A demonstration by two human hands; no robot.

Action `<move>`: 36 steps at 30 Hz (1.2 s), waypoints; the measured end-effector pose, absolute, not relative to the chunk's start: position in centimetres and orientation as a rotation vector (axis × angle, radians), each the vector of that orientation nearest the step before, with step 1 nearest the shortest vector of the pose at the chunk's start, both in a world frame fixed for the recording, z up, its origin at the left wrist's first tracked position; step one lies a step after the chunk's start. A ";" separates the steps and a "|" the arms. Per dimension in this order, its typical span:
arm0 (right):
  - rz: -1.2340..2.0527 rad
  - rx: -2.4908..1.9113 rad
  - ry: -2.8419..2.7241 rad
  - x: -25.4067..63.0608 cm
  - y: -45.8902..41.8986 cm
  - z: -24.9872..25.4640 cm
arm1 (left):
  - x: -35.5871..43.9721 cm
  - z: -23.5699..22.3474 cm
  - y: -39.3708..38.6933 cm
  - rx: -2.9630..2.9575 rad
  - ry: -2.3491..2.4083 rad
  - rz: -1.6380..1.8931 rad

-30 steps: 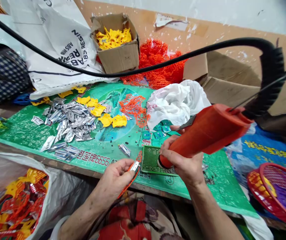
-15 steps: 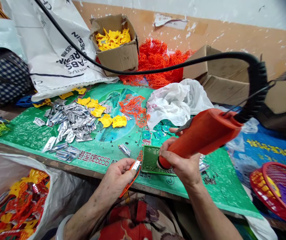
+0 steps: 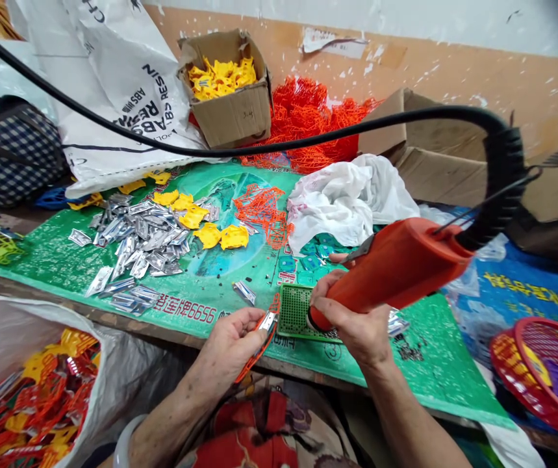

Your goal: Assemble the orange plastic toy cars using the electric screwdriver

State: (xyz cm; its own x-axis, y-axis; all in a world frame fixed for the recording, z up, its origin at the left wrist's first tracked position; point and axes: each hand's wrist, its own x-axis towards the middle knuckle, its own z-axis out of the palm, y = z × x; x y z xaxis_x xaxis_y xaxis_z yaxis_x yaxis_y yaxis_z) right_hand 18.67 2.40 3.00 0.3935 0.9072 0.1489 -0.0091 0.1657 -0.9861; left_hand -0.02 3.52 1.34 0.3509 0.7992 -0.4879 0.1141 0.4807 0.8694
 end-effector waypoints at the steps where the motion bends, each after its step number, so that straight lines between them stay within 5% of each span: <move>1: 0.831 -1.209 -0.936 18.7 2.4 3.0 | 0.0 1.3 3.5 0.996 1.147 0.557; 16: 0.916 -0.804 -0.866 17.9 2.8 8.1 | 0.6 0.0 3.4 0.853 1.095 0.641; 36: 0.972 -0.826 -0.902 15.5 3.4 6.8 | 0.3 -0.9 3.4 0.839 1.048 0.646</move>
